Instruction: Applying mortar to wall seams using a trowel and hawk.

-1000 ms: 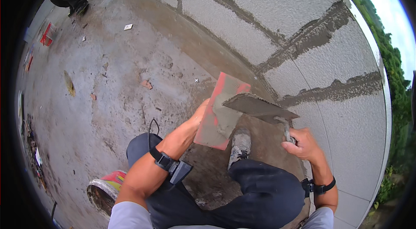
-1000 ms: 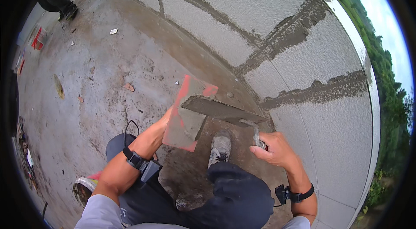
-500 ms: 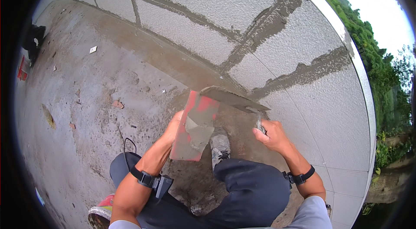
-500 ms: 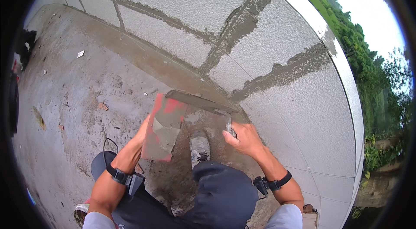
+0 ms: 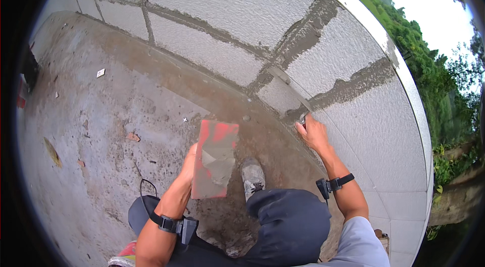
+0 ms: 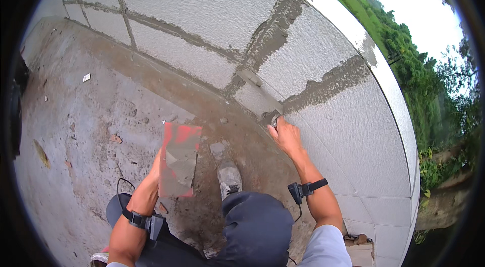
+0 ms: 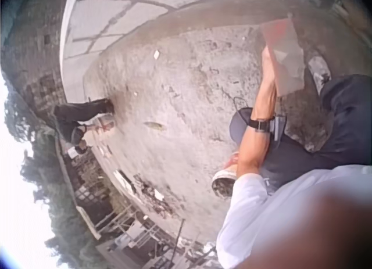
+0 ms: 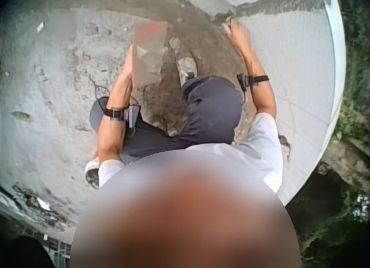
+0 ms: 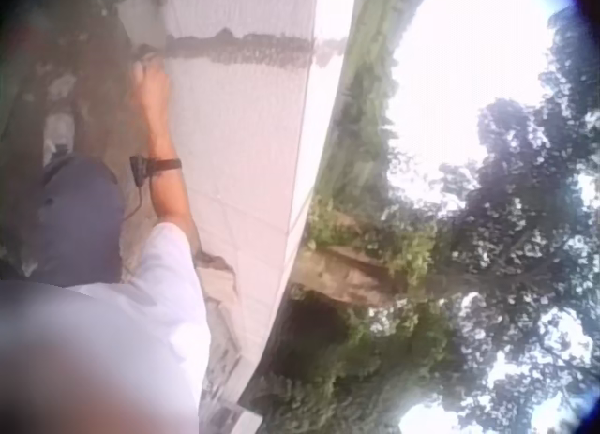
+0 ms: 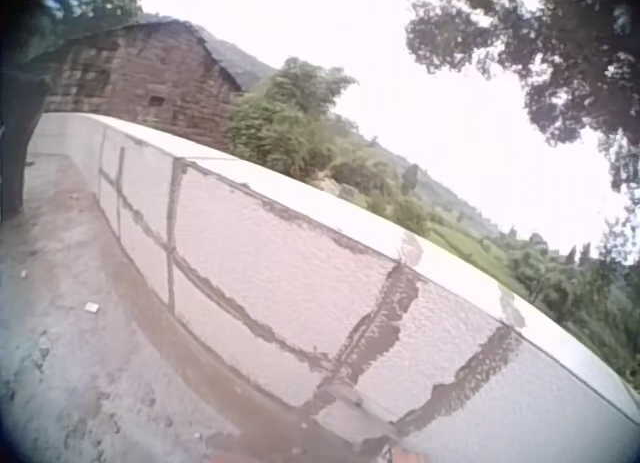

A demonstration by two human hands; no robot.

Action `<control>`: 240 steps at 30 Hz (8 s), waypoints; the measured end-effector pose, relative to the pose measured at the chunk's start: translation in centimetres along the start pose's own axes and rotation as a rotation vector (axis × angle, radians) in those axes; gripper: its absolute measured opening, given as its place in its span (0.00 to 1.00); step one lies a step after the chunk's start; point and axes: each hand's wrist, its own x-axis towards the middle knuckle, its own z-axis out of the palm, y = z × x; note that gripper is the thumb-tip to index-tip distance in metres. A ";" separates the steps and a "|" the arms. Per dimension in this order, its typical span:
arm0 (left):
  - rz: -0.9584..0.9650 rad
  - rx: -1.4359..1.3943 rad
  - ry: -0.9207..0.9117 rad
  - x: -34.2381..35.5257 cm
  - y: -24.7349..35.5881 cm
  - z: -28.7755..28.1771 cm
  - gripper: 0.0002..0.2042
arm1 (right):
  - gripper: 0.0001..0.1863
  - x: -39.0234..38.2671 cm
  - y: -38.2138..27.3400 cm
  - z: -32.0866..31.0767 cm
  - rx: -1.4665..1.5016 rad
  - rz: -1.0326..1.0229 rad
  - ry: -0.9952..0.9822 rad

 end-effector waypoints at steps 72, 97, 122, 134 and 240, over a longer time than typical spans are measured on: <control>0.178 -0.342 -0.080 1.1 1.3 -2.3 0.19 | 0.18 -2.2 -10.5 -2.5 1.092 0.351 -0.275; 0.119 -0.272 -0.183 1.1 0.1 -1.7 0.15 | 0.19 -15.4 -4.7 -4.1 0.833 0.637 -0.014; 0.063 -0.359 -0.056 2.2 0.6 -1.1 0.11 | 0.21 -4.9 -8.6 6.9 1.098 0.580 -0.187; 0.055 -0.116 -0.208 5.1 -2.0 5.0 0.16 | 0.18 -15.0 -4.0 -1.9 1.032 0.755 -0.052; -0.379 0.258 -0.267 5.6 -12.8 11.8 0.14 | 0.21 -17.7 6.9 -2.0 0.594 0.369 -0.116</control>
